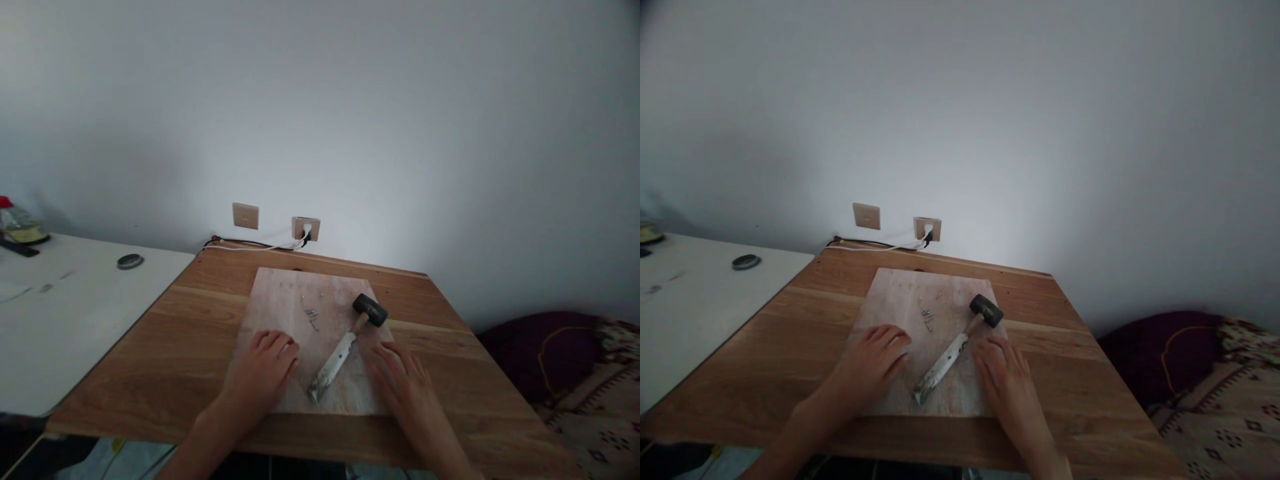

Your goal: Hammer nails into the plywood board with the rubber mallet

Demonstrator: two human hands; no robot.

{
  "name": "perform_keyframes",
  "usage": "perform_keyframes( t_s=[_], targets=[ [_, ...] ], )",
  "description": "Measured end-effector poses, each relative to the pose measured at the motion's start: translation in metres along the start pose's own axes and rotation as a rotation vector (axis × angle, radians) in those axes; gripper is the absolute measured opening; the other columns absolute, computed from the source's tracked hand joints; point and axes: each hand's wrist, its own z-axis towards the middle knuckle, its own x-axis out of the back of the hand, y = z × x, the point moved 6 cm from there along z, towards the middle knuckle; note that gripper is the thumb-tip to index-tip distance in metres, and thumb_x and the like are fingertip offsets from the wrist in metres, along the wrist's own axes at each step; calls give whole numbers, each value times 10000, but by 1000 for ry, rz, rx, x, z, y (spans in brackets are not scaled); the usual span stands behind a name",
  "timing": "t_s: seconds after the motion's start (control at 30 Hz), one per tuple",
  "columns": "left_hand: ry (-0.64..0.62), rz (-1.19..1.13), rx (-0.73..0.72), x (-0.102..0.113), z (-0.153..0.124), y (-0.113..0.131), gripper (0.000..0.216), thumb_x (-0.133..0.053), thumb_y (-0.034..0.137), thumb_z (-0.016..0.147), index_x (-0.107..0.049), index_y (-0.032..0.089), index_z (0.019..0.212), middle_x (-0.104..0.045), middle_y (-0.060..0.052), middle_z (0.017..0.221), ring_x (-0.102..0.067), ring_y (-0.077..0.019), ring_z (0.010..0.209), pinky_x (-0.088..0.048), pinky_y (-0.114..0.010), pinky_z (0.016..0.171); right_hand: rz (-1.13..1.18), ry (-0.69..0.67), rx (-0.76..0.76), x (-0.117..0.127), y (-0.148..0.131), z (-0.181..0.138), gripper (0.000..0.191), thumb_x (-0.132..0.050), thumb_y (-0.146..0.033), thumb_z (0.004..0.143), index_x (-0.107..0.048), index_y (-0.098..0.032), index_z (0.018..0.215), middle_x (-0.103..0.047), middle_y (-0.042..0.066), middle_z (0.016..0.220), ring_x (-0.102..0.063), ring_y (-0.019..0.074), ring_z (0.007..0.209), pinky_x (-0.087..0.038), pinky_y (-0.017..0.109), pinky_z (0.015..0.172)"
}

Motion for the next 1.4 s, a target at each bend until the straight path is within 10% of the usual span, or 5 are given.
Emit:
perform_keyframes(
  t_s=[0.37,0.7,1.03,1.4],
  targets=[
    [339,169,-56,2,-94,-16,322,-376,247,1055,-655,197,1207,-763,-44,1119,-680,-188,1045,-419,-388,1111,-66,19,-79,-13,36,-84,405,-453,-452,1052,-627,-232,1345,-649,110,1421,-629,311,1297,-551,531,1067],
    [339,337,130,18,-116,-81,351,-409,349,1041,-704,203,1163,-779,-72,1108,-716,-243,994,-463,-447,1060,48,-50,21,-38,-27,-57,402,-547,-420,1024,-666,-219,1353,-613,92,1473,-575,341,1358,-590,480,1032],
    [135,444,331,26,-161,-154,495,-334,105,890,-763,204,1117,-696,-153,1320,-624,-358,1243,-461,-605,1053,158,-132,159,-61,-96,-21,440,-583,-336,1013,-583,-233,1441,-510,100,1570,-533,272,1405,-533,372,1102],
    [140,386,365,25,-166,-160,493,-346,135,901,-779,230,1116,-677,-180,1355,-620,-410,1255,-429,-752,1038,-19,-55,280,-57,-104,3,402,-540,-349,1032,-595,-181,1393,-674,141,1389,-568,349,1366,-524,595,1076]
  ],
)
